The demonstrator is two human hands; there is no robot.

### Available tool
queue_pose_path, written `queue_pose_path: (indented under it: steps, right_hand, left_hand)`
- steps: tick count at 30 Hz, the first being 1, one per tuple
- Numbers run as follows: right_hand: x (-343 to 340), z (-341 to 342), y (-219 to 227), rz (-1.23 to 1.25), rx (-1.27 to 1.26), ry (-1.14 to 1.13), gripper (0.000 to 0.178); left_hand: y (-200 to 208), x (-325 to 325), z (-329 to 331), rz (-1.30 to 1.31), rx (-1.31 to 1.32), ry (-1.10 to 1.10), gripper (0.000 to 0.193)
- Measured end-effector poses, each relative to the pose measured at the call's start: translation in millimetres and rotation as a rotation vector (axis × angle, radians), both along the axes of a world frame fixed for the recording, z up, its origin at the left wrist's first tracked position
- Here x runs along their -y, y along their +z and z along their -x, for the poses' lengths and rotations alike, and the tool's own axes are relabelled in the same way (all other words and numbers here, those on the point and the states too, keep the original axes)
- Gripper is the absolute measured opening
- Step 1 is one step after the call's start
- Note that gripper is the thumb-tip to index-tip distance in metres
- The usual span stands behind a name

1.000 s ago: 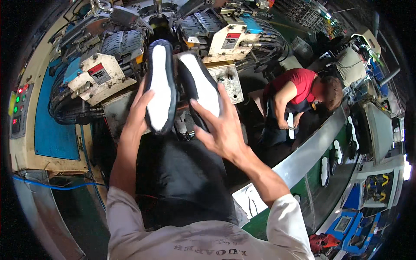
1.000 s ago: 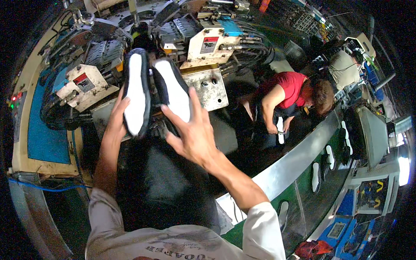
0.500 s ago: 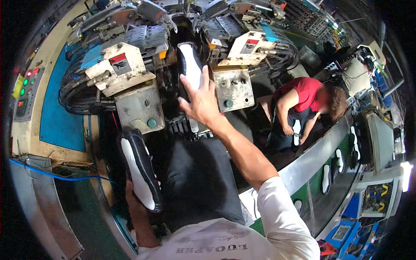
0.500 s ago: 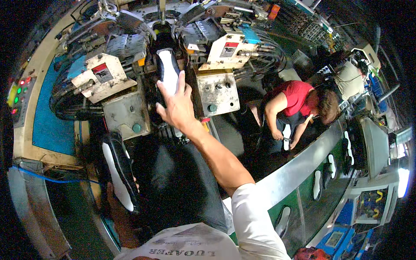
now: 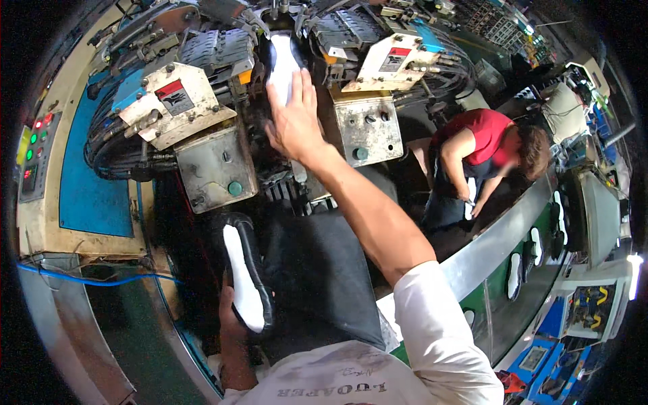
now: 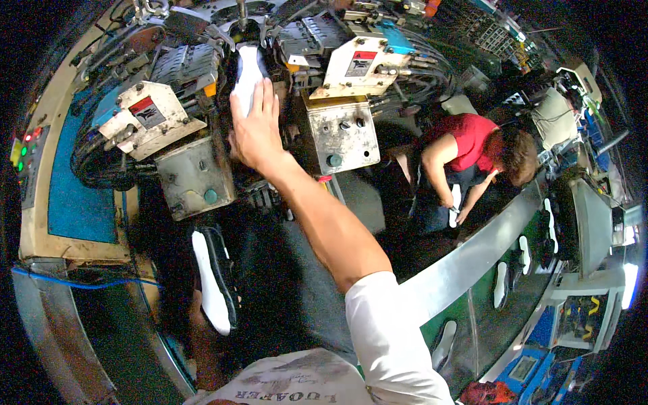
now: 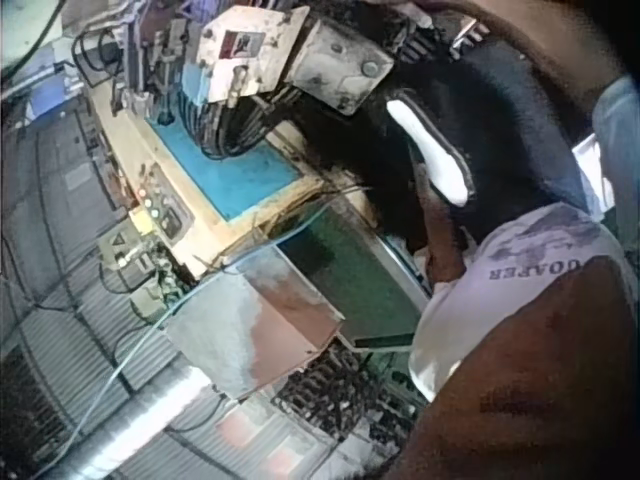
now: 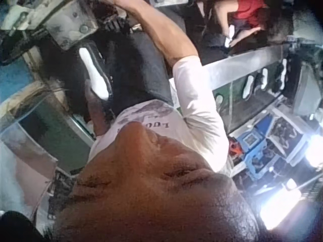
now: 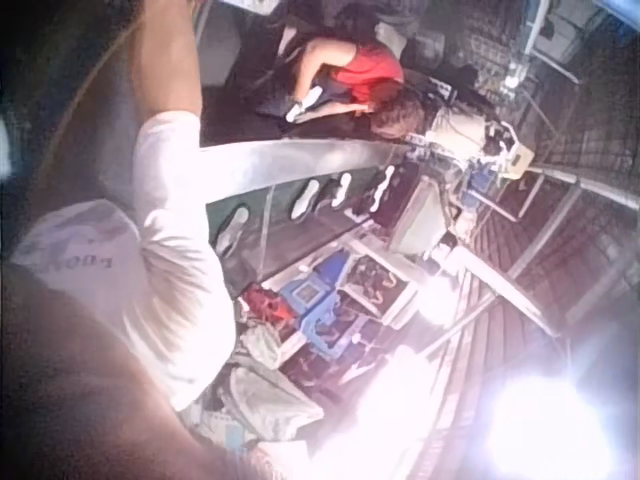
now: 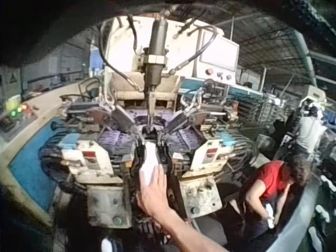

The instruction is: The person loads shoe lasts into a pressing machine, presses and trims the bottom edges of the shoes by hand and with a tool, and places the shoes onto a conveyor belt.

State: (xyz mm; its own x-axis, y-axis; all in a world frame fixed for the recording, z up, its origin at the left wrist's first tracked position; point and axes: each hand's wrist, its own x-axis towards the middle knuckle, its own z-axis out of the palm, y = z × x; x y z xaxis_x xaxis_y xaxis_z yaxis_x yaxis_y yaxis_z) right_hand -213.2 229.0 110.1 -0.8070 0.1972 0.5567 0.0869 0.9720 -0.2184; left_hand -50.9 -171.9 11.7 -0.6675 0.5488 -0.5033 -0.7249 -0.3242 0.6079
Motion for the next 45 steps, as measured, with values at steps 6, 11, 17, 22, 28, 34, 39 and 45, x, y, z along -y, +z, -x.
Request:
queue_pose_path:
  steps: [6,11,17,22,28,34,39,45]
  right_hand:
    - [-35,64,16,0.032,-0.066,0.013,0.07]
    - [-26,68,27,0.021,-0.066,-0.033,0.064]
    - [-18,66,48,0.067,-0.055,-0.05,0.073]
    - [-13,85,48,0.054,0.037,-0.088,0.072]
    - [-53,13,38,-0.045,-0.25,0.288,0.071]
    - [-14,-230,-142,0.33,0.187,0.178,0.063]
    - [21,-357,-207,0.641,0.484,-0.063,0.039]
    - [49,-340,-187,0.836,0.368,-0.055,0.034]
  left_hand:
    - [-7,-32,17,0.05,0.023,-0.094,0.084]
    - [-4,-65,28,0.056,-0.091,-0.095,0.089]
    - [-11,-80,42,-0.071,-0.067,-0.114,0.09]
    - [-6,-54,38,-0.205,-0.078,-0.068,0.099]
    - [12,-2,9,0.119,-0.199,0.151,0.101]
    - [-82,197,-18,0.571,-0.235,0.471,0.08]
    - [-47,301,103,1.387,-0.775,0.555,0.086]
    - [31,327,109,1.272,-0.611,0.575,0.046]
